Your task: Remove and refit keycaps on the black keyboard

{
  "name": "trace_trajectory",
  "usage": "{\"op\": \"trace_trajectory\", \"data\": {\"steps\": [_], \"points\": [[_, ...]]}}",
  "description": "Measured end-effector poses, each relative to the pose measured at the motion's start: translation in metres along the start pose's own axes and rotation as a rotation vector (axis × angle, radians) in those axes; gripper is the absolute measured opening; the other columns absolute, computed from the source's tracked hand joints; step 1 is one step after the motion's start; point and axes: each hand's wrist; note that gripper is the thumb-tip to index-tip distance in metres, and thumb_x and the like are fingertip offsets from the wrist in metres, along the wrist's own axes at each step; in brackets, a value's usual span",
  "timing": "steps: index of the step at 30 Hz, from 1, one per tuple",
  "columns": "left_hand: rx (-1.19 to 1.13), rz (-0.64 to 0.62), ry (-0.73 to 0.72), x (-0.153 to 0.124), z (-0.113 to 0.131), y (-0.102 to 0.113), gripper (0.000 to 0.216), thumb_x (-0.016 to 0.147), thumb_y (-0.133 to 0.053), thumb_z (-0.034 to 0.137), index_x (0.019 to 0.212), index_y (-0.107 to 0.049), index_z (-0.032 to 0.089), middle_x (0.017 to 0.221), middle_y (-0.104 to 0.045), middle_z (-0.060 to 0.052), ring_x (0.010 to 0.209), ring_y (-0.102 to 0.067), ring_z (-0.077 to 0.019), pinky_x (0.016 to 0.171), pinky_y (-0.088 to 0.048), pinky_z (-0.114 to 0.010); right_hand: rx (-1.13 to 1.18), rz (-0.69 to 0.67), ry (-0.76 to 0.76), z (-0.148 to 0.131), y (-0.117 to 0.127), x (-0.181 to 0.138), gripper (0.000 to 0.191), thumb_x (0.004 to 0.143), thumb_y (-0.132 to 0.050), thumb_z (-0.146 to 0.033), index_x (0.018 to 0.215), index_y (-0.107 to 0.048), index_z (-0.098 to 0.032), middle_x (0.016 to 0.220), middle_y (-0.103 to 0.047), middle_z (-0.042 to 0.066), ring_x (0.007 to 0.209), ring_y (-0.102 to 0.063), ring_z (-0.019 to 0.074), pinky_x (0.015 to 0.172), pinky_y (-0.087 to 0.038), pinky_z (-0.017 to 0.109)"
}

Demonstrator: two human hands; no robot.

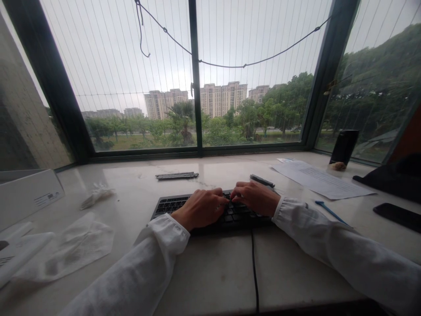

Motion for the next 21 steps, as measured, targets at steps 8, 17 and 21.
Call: {"op": "trace_trajectory", "data": {"steps": [8,17,21], "points": [[0.003,-0.002,0.002,-0.0004,-0.0005,-0.0008,0.031,0.090,-0.040,0.032,0.111,-0.063,0.030,0.096,-0.059,-0.003,0.071,-0.061,-0.0148,0.063,-0.044,-0.027,-0.035,0.029,-0.016,-0.0032,0.0024,-0.0014,0.021,0.087,-0.052,-0.034,0.094,-0.070,-0.025,0.093,-0.068,0.004,0.076,-0.063,0.0163,0.074,-0.039,0.028],[-0.008,-0.006,0.008,0.0000,0.0012,-0.0003,0.031,0.089,-0.041,0.029,0.112,-0.062,0.032,0.096,-0.059,-0.003,0.070,-0.060,-0.0138,0.064,-0.044,-0.027,0.033,0.051,-0.091,-0.0033,0.0013,-0.0001,0.016,0.082,-0.058,-0.033,0.085,-0.073,-0.027,0.089,-0.069,0.001,0.079,-0.062,0.0156,0.070,-0.039,0.026],[-0.040,-0.004,0.037,0.0013,0.0066,-0.0028,0.033,0.092,-0.035,0.033,0.109,-0.064,0.027,0.096,-0.058,-0.005,0.071,-0.060,-0.0142,0.065,-0.044,-0.027,0.120,0.034,-0.135,-0.0011,0.0006,0.0015,0.018,0.081,-0.058,-0.034,0.082,-0.073,-0.026,0.088,-0.068,0.001,0.078,-0.061,0.0145,0.070,-0.039,0.024]]}}
Point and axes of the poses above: each hand's wrist, its own x-axis towards the middle knuckle, its own y-axis out of the back of the hand, z = x × y
